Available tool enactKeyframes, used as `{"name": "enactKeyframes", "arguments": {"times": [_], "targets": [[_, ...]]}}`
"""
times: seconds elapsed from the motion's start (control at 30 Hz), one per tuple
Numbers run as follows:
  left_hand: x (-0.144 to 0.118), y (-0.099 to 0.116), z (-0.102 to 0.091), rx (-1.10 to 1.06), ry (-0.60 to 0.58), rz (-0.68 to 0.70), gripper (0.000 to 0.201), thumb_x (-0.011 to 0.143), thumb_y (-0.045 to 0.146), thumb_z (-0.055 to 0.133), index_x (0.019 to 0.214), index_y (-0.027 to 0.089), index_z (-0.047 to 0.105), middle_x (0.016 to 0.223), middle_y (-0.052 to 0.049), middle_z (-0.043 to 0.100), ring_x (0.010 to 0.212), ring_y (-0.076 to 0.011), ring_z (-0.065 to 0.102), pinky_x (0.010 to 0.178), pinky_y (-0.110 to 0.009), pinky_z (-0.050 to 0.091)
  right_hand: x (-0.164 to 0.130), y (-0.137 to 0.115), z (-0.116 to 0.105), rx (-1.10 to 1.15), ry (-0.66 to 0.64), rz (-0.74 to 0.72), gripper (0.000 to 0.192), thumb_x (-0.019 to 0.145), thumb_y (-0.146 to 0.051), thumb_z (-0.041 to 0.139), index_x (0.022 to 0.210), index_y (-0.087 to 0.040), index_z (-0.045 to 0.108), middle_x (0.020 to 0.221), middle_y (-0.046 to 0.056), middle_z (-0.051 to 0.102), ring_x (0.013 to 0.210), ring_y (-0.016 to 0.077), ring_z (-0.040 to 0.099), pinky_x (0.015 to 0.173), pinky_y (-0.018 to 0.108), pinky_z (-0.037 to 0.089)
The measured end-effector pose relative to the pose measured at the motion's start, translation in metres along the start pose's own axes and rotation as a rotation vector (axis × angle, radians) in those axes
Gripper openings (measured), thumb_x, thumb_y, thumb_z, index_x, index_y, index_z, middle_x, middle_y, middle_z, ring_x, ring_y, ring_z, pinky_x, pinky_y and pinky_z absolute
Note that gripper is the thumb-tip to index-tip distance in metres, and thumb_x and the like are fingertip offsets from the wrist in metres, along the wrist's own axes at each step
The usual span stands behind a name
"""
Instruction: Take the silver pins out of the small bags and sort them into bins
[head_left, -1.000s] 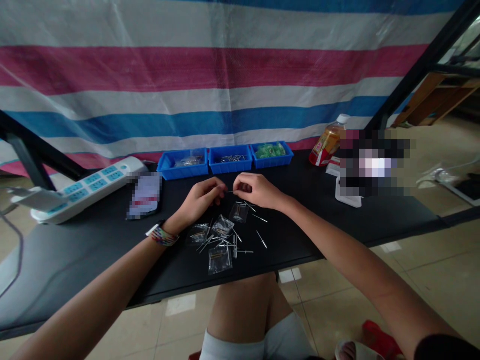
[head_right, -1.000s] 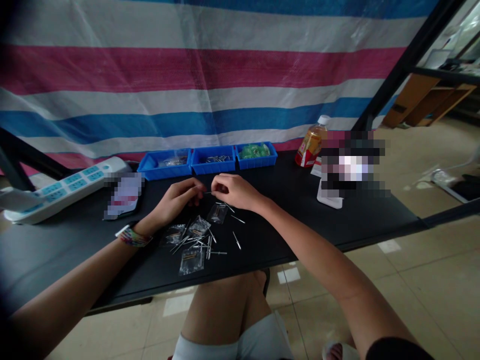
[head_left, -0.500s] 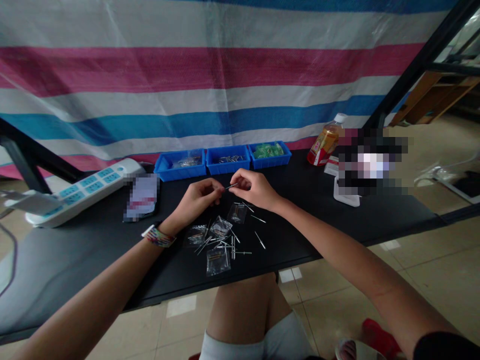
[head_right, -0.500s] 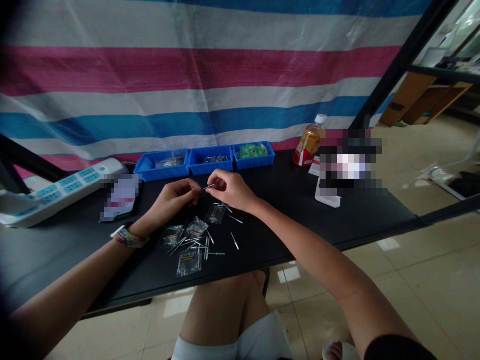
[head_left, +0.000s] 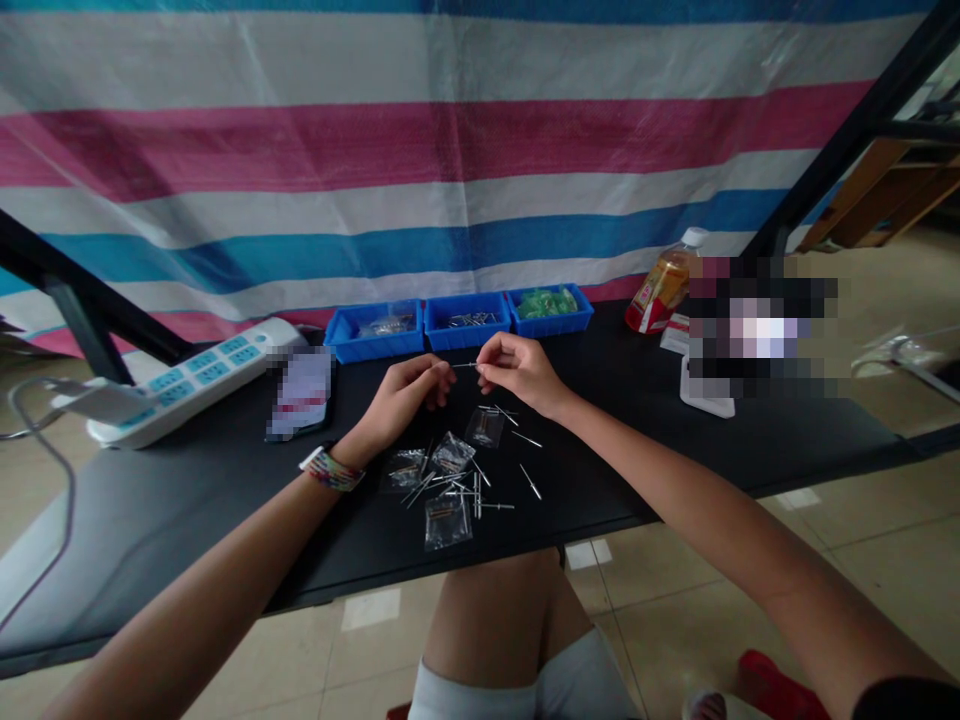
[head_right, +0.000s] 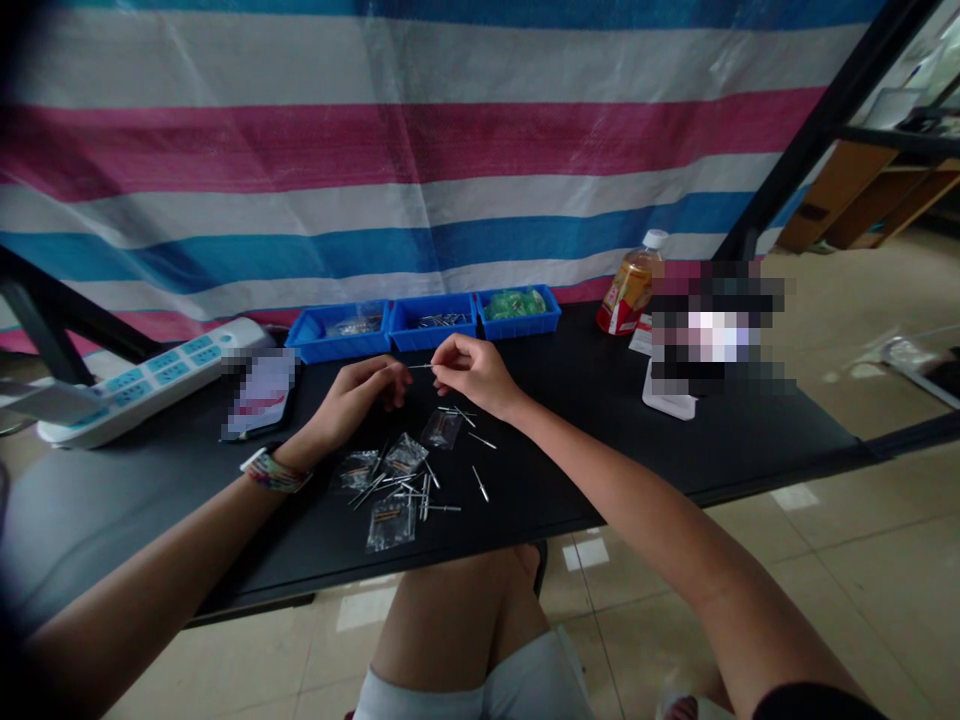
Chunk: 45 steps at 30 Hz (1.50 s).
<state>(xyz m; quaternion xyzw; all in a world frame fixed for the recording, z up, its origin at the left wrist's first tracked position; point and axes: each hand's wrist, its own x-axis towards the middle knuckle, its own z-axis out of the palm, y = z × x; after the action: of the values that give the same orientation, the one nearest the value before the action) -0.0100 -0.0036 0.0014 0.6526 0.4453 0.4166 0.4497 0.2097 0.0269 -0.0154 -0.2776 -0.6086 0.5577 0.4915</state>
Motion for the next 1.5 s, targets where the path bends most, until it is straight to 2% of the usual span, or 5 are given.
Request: {"name": "enactKeyframes", "arguments": {"times": [0.53, 1.03, 1.23, 1.4, 1.5], "targets": [[0.000, 0.001, 0.001, -0.036, 0.004, -0.020, 0.039, 0.091, 0.055, 0.070, 0.085, 0.017, 0.071, 0.071, -0.003, 0.065, 0.063, -0.0152, 0.061, 0.056, -0.026, 0.046, 0.000, 0.000, 0.000, -0.097, -0.009, -0.013, 0.018, 0.077, -0.028, 0.080, 0.084, -0.018, 0.066, 0.075, -0.001, 0.067, 0.069, 0.0146, 0.070, 0.061, 0.026, 0.059], [-0.002, 0.003, 0.000, 0.014, 0.034, 0.001, 0.030, 0.086, 0.046, 0.078, 0.091, 0.017, 0.073, 0.076, -0.002, 0.067, 0.067, -0.0158, 0.064, 0.059, -0.025, 0.048, 0.002, -0.003, -0.002, 0.043, 0.005, 0.106, 0.024, 0.075, -0.030, 0.082, 0.084, -0.019, 0.064, 0.075, -0.004, 0.065, 0.061, 0.0116, 0.066, 0.053, 0.025, 0.063], [-0.002, 0.003, 0.000, -0.056, 0.031, -0.019, 0.032, 0.088, 0.047, 0.073, 0.098, 0.016, 0.072, 0.079, -0.003, 0.067, 0.066, -0.0159, 0.064, 0.057, -0.026, 0.047, 0.033, -0.009, -0.021, -0.046, 0.199, 0.007, 0.025, 0.076, -0.034, 0.085, 0.090, -0.018, 0.071, 0.081, -0.001, 0.070, 0.060, 0.0115, 0.067, 0.057, 0.027, 0.064], [-0.001, -0.001, -0.003, -0.065, 0.019, -0.017, 0.028, 0.089, 0.043, 0.072, 0.098, 0.016, 0.071, 0.077, -0.002, 0.065, 0.066, -0.0155, 0.063, 0.056, -0.025, 0.046, 0.049, -0.028, -0.046, -0.265, 0.101, 0.043, 0.028, 0.085, -0.029, 0.077, 0.109, -0.017, 0.081, 0.074, -0.001, 0.067, 0.046, 0.0065, 0.049, 0.041, 0.022, 0.040], [-0.001, -0.002, -0.003, -0.044, 0.020, -0.017, 0.027, 0.089, 0.042, 0.071, 0.098, 0.017, 0.071, 0.076, -0.002, 0.065, 0.065, -0.0160, 0.062, 0.056, -0.026, 0.046, 0.037, -0.045, -0.055, -0.337, -0.127, 0.108, 0.021, 0.089, -0.033, 0.075, 0.099, -0.015, 0.082, 0.067, -0.002, 0.063, 0.046, 0.0060, 0.042, 0.042, 0.023, 0.029]]}}
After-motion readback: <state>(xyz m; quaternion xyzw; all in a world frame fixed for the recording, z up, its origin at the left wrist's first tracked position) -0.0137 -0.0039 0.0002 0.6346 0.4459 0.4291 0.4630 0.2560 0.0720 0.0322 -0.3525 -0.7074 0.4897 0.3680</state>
